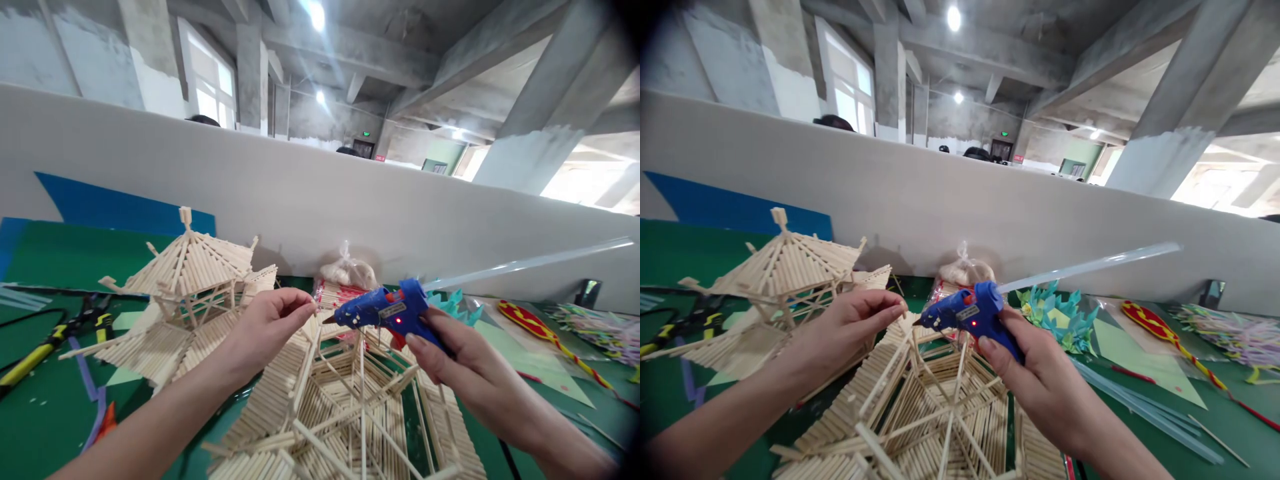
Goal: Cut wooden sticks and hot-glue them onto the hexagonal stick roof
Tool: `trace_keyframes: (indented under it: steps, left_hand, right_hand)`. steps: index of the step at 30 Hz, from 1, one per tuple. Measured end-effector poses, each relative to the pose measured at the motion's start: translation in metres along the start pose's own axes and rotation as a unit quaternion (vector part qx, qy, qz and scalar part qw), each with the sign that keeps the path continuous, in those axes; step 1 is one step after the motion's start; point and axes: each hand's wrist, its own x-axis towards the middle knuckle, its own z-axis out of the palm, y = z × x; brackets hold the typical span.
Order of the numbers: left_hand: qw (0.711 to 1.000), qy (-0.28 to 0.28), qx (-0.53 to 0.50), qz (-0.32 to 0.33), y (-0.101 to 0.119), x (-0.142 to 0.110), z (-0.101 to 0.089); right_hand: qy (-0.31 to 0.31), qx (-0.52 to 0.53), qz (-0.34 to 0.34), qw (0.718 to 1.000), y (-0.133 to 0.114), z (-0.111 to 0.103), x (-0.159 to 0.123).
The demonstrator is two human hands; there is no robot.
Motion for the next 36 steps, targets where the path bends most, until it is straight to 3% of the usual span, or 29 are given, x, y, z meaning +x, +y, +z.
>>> trace_keyframes:
  steps: [11, 36]
  left_hand:
    - [0.999, -0.007, -0.042, -0.019, -0.012, 0.005, 0.005]
    - [0.999, -0.010, -0.027, -0.040, -0.009, 0.008, 0.007]
  right_hand:
    - [-0.003, -0.014, -0.008, 1.000, 0.001, 0.004, 0.006]
    - [-0.015, -0.005, 0.009, 1.000, 0.002, 0.003, 0.005]
